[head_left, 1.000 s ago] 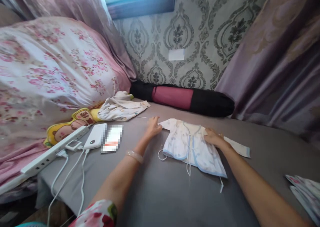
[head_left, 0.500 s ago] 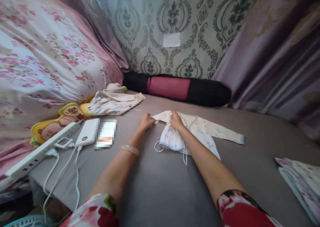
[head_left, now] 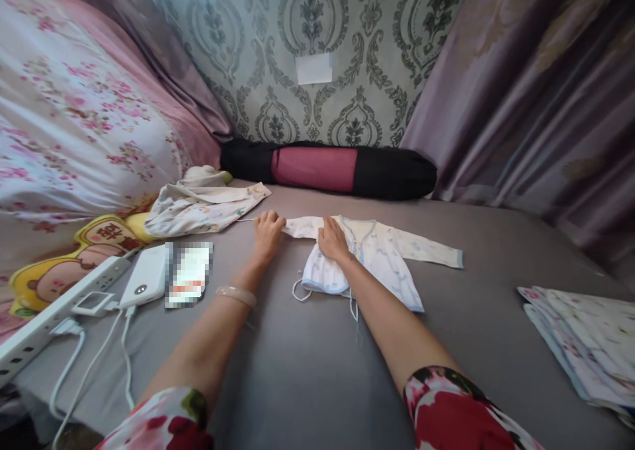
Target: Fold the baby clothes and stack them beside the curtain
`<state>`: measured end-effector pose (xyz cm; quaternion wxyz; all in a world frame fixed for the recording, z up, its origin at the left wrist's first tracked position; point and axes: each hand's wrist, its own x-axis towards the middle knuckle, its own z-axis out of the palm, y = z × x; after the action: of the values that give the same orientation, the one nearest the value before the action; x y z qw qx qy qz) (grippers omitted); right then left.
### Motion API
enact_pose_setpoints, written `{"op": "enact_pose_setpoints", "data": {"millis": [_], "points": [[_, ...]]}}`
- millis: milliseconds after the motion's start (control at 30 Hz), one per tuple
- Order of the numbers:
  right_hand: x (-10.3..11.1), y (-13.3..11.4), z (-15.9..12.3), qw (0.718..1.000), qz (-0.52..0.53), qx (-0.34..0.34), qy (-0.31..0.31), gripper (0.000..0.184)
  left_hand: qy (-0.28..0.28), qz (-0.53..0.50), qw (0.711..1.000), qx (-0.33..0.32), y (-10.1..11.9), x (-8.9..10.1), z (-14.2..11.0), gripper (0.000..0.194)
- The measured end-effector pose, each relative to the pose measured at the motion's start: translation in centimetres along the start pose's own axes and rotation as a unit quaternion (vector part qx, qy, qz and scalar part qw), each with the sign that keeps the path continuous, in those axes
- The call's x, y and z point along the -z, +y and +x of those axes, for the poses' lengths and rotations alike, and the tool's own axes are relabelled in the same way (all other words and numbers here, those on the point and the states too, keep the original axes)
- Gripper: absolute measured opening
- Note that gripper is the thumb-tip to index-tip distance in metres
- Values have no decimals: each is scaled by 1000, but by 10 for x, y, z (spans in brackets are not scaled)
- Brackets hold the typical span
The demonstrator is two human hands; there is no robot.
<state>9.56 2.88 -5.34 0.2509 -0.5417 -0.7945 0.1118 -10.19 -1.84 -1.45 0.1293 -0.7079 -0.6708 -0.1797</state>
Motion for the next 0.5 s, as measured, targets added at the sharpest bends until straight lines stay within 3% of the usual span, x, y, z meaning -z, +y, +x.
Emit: {"op": "enact_pose_setpoints", "data": {"millis": [133, 233, 333, 400, 500], "points": [[-2, -2, -4, 999, -31, -2, -13, 50, -42, 15, 998, -55, -21, -3, -7, 35], [-2, -4, -6, 999, -47, -3, -17, 51, -62, -7, 997, -49, -39, -7, -11, 42], [-1, -6, -7, 998, -66, -3, -19, 51, -60, -63, 995, 42, -51, -11, -8, 47], [0, -6, -7, 997, -76, -3, -22, 51, -60, -99, 985, 129, -52, -14, -1, 40], [0, -7, -7, 996, -88, -1, -27, 51, -112, -125, 957, 235, -48, -21, 13, 35]]}}
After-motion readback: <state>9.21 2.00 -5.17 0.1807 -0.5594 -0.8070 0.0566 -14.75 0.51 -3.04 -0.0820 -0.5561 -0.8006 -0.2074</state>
